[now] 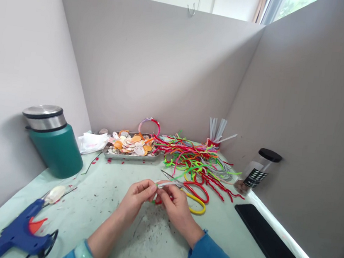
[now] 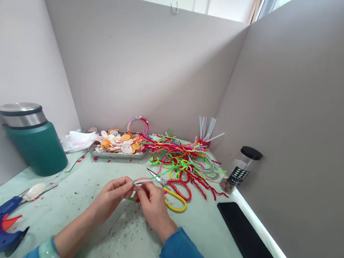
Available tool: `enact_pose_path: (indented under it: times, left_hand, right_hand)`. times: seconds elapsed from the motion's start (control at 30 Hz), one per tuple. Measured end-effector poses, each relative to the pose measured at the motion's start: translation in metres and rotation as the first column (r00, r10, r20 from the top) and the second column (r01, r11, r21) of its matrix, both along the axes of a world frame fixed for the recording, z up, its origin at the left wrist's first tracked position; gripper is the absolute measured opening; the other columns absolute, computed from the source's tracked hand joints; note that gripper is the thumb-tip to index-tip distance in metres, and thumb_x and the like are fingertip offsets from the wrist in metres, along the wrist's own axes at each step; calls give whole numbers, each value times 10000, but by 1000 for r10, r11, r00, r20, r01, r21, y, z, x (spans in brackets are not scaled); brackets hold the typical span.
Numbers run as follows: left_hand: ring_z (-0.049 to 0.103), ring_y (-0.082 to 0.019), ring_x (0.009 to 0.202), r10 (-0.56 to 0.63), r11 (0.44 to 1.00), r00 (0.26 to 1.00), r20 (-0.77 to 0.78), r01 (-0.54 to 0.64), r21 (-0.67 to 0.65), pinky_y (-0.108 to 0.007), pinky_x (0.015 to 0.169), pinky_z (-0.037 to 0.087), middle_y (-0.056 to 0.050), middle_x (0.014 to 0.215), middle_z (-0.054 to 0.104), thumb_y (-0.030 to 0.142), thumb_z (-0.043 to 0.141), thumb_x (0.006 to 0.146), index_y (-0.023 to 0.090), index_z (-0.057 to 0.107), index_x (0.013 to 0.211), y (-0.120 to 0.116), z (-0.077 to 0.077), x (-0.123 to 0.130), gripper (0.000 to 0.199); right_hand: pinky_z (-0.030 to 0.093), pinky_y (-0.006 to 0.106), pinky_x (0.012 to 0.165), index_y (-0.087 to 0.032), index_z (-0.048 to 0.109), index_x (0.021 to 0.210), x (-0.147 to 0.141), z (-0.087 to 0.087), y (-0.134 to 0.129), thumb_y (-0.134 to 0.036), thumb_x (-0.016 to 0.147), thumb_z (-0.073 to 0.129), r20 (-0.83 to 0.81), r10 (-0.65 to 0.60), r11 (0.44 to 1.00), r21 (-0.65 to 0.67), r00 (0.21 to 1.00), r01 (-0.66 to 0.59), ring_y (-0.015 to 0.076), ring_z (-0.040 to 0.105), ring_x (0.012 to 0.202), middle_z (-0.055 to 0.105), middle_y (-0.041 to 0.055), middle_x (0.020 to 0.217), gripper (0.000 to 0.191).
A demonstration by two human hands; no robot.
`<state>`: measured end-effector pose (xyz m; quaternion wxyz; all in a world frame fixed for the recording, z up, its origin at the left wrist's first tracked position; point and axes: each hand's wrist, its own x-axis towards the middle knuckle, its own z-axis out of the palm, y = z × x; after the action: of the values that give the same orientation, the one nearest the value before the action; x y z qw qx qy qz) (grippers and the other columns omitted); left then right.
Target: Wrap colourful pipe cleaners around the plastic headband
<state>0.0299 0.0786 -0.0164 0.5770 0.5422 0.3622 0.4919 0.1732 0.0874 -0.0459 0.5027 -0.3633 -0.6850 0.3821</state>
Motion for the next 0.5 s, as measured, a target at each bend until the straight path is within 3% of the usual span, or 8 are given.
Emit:
enact_pose_path:
  times: [0.13, 0.27, 0.5]
  left_hand:
    - [406, -107, 584, 65, 996, 997, -41, -63, 65, -233, 585, 331, 31, 577, 423, 402, 561, 786, 163, 484, 617, 1, -1, -1, 302]
    - [422, -109, 615, 152, 975, 977, -148, -124, 185, -223, 591, 351, 24, 629, 466, 377, 542, 807, 161, 526, 701, 2, -3, -3, 242]
    - [480, -122, 615, 406, 840, 836, -369, -182, 512, -224, 590, 361, -1, 664, 550, 295, 519, 826, 165, 593, 741, -2, -1, -4, 172]
  right_hand:
    - [368, 214, 450, -190, 620, 914, -1, -3, 0, -311, 869, 506, -12, -36, 997, -69, 999, 36, 108, 488, 435, 556, -28, 493, 173]
    - [334, 210, 421, -188, 637, 897, 0, 1, -2, -302, 865, 507, 16, -88, 996, 8, 996, 88, 98, 446, 397, 488, -46, 449, 176]
    - [355, 221, 467, -194, 616, 837, -1, 5, -7, -294, 875, 481, 50, -95, 990, 105, 994, 89, 104, 447, 435, 482, -42, 483, 173]
